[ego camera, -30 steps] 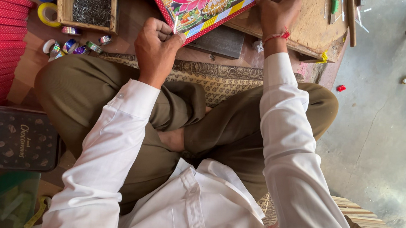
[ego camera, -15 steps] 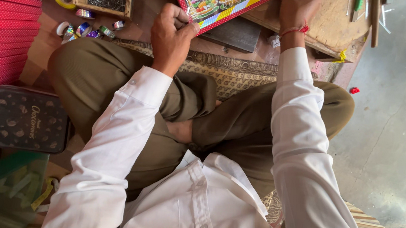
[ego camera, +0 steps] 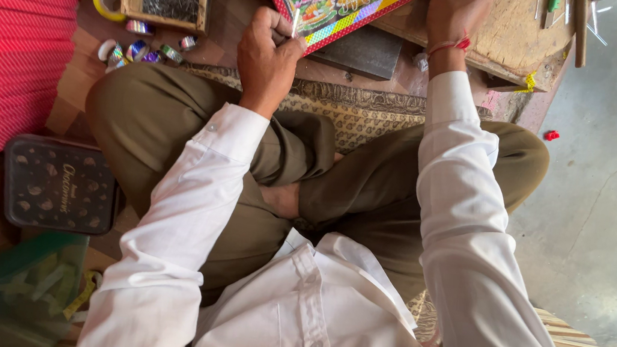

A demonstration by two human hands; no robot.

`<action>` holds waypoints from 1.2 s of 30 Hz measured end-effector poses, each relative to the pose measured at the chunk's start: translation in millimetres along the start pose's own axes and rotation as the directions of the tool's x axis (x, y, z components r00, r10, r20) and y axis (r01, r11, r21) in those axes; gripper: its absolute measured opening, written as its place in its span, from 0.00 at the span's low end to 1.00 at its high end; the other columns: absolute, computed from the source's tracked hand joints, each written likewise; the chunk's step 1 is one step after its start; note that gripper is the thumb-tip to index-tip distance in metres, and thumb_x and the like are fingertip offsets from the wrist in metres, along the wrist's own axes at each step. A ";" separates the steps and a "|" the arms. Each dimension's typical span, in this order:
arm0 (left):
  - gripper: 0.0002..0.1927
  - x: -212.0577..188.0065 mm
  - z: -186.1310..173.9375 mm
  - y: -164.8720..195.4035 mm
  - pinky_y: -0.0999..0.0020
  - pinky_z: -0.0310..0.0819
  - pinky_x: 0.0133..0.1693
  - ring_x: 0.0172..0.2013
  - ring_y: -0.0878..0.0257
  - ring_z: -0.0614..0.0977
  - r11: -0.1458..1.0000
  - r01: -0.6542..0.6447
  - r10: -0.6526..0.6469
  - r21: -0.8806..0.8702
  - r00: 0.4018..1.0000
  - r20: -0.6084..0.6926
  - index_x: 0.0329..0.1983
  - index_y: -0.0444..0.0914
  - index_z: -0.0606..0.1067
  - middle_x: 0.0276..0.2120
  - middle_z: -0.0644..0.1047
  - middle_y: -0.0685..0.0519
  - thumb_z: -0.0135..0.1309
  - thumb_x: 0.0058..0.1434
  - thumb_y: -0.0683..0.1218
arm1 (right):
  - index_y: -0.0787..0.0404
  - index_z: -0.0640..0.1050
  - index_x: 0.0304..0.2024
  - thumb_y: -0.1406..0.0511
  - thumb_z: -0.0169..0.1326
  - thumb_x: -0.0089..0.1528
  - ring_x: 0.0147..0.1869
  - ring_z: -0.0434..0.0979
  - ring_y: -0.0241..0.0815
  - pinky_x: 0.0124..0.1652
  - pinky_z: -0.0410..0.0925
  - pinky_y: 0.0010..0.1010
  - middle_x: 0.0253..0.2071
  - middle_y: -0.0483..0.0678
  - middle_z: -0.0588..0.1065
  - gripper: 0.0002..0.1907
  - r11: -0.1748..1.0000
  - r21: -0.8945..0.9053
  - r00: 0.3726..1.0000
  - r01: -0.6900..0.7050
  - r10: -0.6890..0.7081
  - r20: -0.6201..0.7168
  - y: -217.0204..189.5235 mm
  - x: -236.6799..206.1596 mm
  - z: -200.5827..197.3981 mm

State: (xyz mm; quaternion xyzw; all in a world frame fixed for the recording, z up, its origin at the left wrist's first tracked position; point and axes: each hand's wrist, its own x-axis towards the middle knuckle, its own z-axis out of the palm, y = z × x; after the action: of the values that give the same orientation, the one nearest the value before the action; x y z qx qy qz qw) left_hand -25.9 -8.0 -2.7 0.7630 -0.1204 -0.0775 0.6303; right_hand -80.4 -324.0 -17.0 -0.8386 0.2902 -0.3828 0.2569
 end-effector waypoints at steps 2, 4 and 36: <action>0.12 -0.4 1.1 0.2 0.65 0.75 0.35 0.29 0.63 0.80 1.000 -0.010 0.010 -0.003 1.000 -0.009 0.34 0.35 0.71 0.28 0.78 0.53 0.64 0.53 0.40 | 0.65 0.81 0.32 0.65 0.70 0.53 0.34 0.84 0.45 0.36 0.73 0.34 0.30 0.51 0.82 0.12 0.993 0.016 0.989 -0.115 0.113 0.095 -9.3 -5.6 0.7; 0.17 -0.6 1.2 -0.7 0.66 0.75 0.34 0.28 0.63 0.79 1.000 0.011 -0.012 -0.014 0.999 -0.044 0.40 0.33 0.70 0.27 0.76 0.52 0.64 0.51 0.40 | 0.63 0.82 0.31 0.62 0.71 0.53 0.32 0.86 0.44 0.35 0.73 0.34 0.29 0.49 0.83 0.13 0.990 0.004 0.984 -0.142 0.141 0.105 -19.4 -13.2 2.2; 0.20 9.7 13.9 -14.0 0.67 0.75 0.32 0.28 0.66 0.80 0.960 0.189 -0.194 -0.205 0.981 -0.007 0.43 0.30 0.76 0.27 0.79 0.51 0.65 0.47 0.42 | 0.64 0.81 0.41 0.49 0.74 0.48 0.47 0.82 0.46 0.47 0.74 0.40 0.41 0.52 0.81 0.31 0.627 -0.610 0.762 -0.484 0.645 0.059 -14.9 23.7 -69.4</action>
State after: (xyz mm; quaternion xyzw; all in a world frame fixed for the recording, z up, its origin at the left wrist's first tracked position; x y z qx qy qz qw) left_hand -19.1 -21.3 -18.9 0.7036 -0.0288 -0.1395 0.6962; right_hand -118.2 -344.3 44.3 -0.7836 0.6014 -0.0598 0.1440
